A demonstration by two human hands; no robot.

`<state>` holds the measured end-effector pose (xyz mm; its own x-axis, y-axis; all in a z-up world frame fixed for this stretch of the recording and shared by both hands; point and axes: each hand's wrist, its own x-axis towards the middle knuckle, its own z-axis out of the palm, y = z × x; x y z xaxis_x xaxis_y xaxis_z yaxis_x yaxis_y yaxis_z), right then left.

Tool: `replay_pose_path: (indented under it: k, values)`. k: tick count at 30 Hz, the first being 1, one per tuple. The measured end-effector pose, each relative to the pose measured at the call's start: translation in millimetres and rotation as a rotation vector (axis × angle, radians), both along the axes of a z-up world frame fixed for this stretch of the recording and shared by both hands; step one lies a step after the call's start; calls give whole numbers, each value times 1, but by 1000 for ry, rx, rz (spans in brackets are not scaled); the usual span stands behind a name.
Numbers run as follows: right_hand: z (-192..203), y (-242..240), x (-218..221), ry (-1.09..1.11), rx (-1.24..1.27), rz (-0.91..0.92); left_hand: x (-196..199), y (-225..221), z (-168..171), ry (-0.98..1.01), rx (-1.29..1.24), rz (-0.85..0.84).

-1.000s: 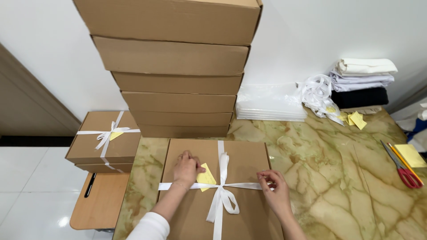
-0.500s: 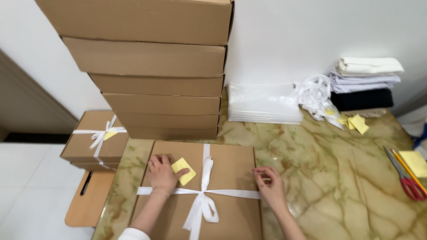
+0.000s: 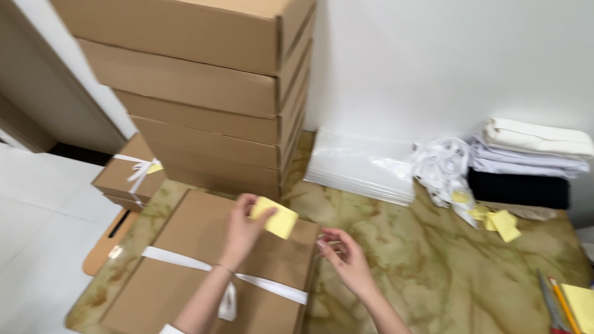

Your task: The person places folded white and grey clothing items into clear plastic bags, then puts the bags into cardboard boxes. They close the boxes and tie them with white ribbons, stacking the finished packages on a table.

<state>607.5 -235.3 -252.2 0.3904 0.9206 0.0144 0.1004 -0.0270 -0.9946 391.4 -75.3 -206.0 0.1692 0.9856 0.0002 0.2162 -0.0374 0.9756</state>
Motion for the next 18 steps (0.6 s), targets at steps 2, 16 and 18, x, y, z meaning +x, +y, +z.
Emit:
replay_pose_path:
  k: [2,16,18]
  values:
    - [-11,-16,24,126,41,16,63,-43,-2,-45,-29,-103]
    - [-75,-178,365,527,-27,-828,219,-164,-73,140,-333,-609]
    - [-48,-172,372,576,-174,-872,214,-158,-57,178,-375,-576]
